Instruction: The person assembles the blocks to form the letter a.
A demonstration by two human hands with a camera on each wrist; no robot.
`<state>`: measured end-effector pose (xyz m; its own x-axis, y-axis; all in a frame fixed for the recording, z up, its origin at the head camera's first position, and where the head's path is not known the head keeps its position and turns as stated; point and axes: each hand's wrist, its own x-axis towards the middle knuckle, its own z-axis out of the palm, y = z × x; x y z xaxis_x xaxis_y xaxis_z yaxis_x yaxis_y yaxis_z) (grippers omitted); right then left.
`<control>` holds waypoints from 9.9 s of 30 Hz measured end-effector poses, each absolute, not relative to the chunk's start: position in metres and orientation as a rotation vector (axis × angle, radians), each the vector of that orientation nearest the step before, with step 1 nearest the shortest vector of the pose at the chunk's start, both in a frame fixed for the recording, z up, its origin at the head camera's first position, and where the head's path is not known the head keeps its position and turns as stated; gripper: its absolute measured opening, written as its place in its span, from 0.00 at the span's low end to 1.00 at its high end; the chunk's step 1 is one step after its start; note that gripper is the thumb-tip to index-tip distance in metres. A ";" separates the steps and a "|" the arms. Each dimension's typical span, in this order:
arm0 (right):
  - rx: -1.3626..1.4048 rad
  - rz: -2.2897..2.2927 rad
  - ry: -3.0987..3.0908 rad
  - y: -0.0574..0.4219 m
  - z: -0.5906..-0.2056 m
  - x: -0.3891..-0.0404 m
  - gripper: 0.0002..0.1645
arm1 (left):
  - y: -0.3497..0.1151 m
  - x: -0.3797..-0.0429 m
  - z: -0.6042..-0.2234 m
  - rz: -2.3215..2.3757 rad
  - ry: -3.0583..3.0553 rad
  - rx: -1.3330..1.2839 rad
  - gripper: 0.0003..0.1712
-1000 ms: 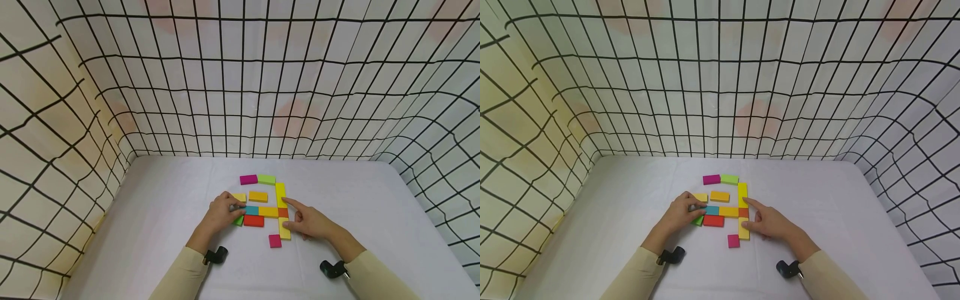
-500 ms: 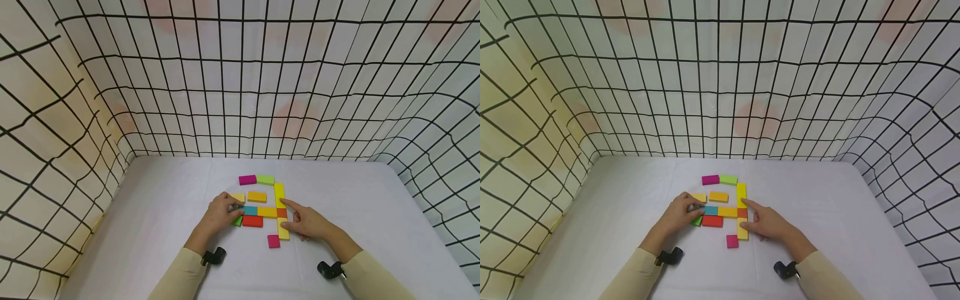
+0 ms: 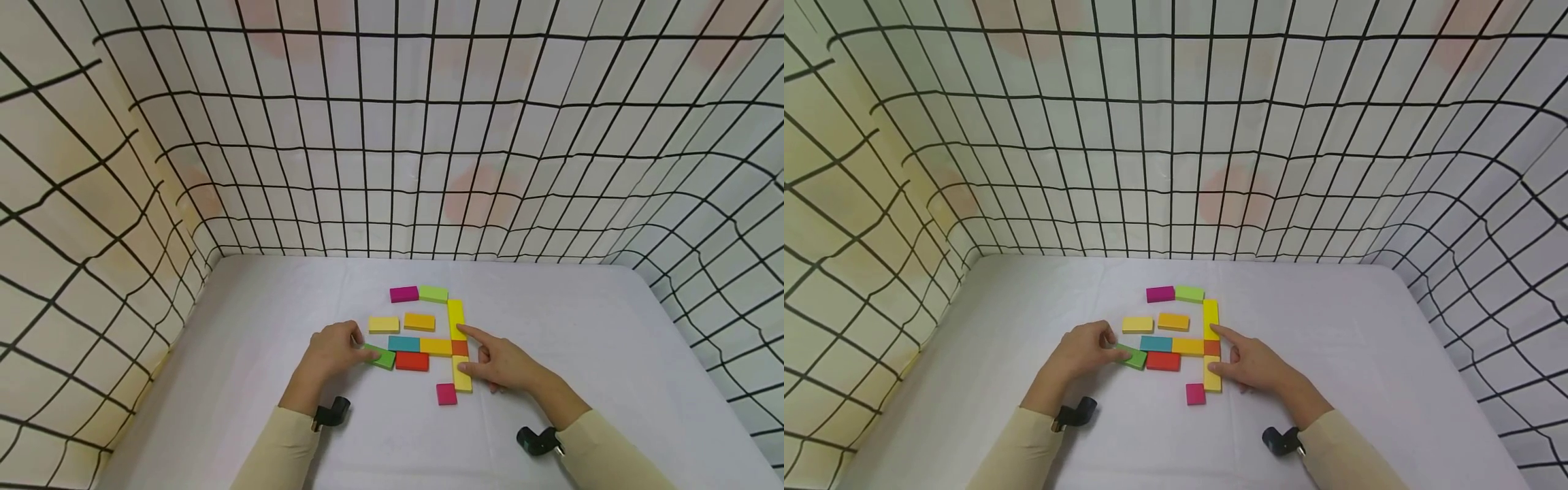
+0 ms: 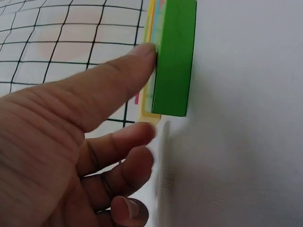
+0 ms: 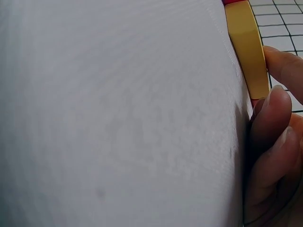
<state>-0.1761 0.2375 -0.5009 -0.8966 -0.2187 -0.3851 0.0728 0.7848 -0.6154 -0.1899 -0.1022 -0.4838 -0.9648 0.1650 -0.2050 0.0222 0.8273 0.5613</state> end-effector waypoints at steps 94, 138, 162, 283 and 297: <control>-0.108 -0.913 2.539 0.240 -0.506 -0.176 0.51 | -0.105 -0.192 -0.492 1.133 2.471 0.216 0.12; -0.611 -0.530 2.693 0.210 -0.473 -0.134 0.23 | -0.105 -0.192 -0.489 1.136 2.462 0.223 0.13; -0.590 -0.659 2.612 0.208 -0.476 -0.134 0.20 | -0.106 -0.193 -0.493 1.125 2.465 0.215 0.13; -0.157 -1.025 2.628 0.250 -0.510 -0.186 0.44 | -0.066 -0.175 -0.488 0.820 2.831 0.622 0.10; -0.148 -1.040 2.615 0.251 -0.512 -0.187 0.45 | -0.069 -0.177 -0.489 0.873 2.799 0.610 0.23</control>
<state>-0.1870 0.2508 -0.5121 -0.9426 -0.2125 -0.2577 0.0225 0.7294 -0.6837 -0.1775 -0.0687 -0.4893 -0.9067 0.4214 -0.0182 0.3364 0.7484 0.5716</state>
